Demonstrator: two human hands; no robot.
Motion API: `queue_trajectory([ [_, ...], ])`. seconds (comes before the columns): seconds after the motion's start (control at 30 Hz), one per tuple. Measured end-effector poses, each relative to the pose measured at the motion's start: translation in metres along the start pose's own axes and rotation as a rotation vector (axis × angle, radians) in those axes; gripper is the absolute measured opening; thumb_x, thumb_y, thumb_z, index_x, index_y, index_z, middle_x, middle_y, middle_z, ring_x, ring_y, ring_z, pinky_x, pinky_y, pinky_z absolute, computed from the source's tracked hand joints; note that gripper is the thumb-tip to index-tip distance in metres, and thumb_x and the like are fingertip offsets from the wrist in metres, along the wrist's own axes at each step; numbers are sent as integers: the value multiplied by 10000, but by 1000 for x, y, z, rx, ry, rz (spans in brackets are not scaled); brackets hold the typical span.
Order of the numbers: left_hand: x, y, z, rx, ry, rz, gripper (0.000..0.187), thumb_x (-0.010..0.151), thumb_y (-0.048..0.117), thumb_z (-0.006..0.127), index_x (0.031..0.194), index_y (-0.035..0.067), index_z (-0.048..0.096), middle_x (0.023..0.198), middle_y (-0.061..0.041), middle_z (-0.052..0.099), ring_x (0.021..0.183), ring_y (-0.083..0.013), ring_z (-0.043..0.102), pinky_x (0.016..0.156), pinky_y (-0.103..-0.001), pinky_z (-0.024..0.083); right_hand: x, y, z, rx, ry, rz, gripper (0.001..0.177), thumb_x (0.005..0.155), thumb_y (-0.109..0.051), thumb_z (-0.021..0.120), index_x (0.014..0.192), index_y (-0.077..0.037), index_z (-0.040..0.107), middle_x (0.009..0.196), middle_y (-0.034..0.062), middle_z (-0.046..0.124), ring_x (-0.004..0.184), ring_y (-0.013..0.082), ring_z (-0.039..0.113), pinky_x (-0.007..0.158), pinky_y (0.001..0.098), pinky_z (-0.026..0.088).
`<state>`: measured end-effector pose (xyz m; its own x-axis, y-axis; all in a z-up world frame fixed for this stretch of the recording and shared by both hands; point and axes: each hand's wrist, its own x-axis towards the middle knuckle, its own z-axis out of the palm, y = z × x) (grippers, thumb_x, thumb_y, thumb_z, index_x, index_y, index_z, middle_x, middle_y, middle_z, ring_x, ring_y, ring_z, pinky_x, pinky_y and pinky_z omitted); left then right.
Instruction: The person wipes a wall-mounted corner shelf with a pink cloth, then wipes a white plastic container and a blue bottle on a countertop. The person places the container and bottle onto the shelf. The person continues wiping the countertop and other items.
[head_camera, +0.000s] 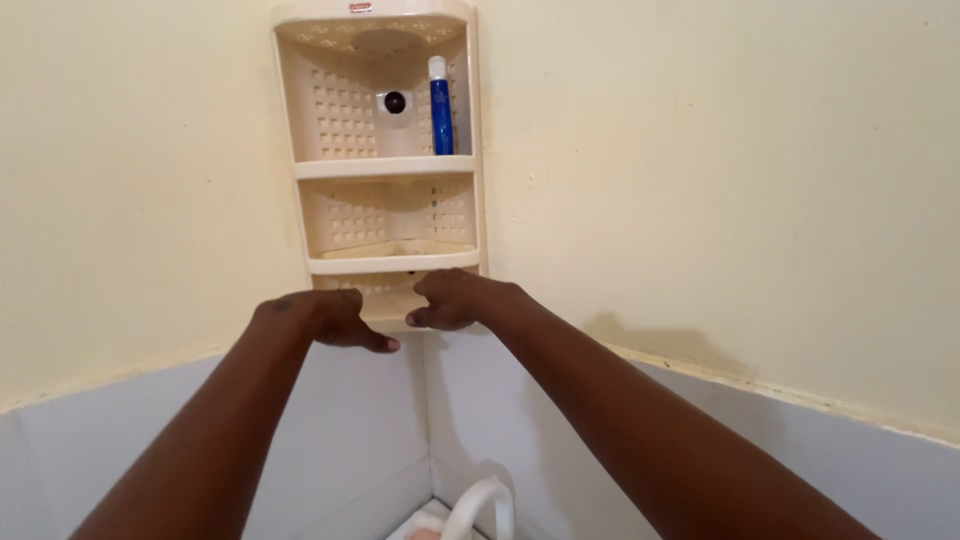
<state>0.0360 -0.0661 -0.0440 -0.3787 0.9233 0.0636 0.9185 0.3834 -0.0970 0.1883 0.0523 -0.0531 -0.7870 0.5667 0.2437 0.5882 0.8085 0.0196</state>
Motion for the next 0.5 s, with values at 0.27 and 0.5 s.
queue_trajectory([
  [0.27, -68, 24, 7, 19, -9, -88, 981, 733, 831, 682, 1311, 40, 671, 1227, -118, 726, 1163, -308, 676, 989, -482, 528, -41, -23, 3, 24, -35, -130, 534, 954, -522, 587, 1242, -74, 628, 1316, 145, 646, 1225, 344, 602, 966, 489, 505],
  [0.5, -157, 41, 36, -4, -120, -282, 935, 769, 794, 673, 1439, 149, 574, 1442, -80, 612, 1327, -300, 584, 1040, -530, 500, -95, -60, 25, 49, -58, -258, 688, 938, -574, 605, 1500, -198, 478, 1545, 72, 472, 1423, 316, 437, 1115, 511, 387],
])
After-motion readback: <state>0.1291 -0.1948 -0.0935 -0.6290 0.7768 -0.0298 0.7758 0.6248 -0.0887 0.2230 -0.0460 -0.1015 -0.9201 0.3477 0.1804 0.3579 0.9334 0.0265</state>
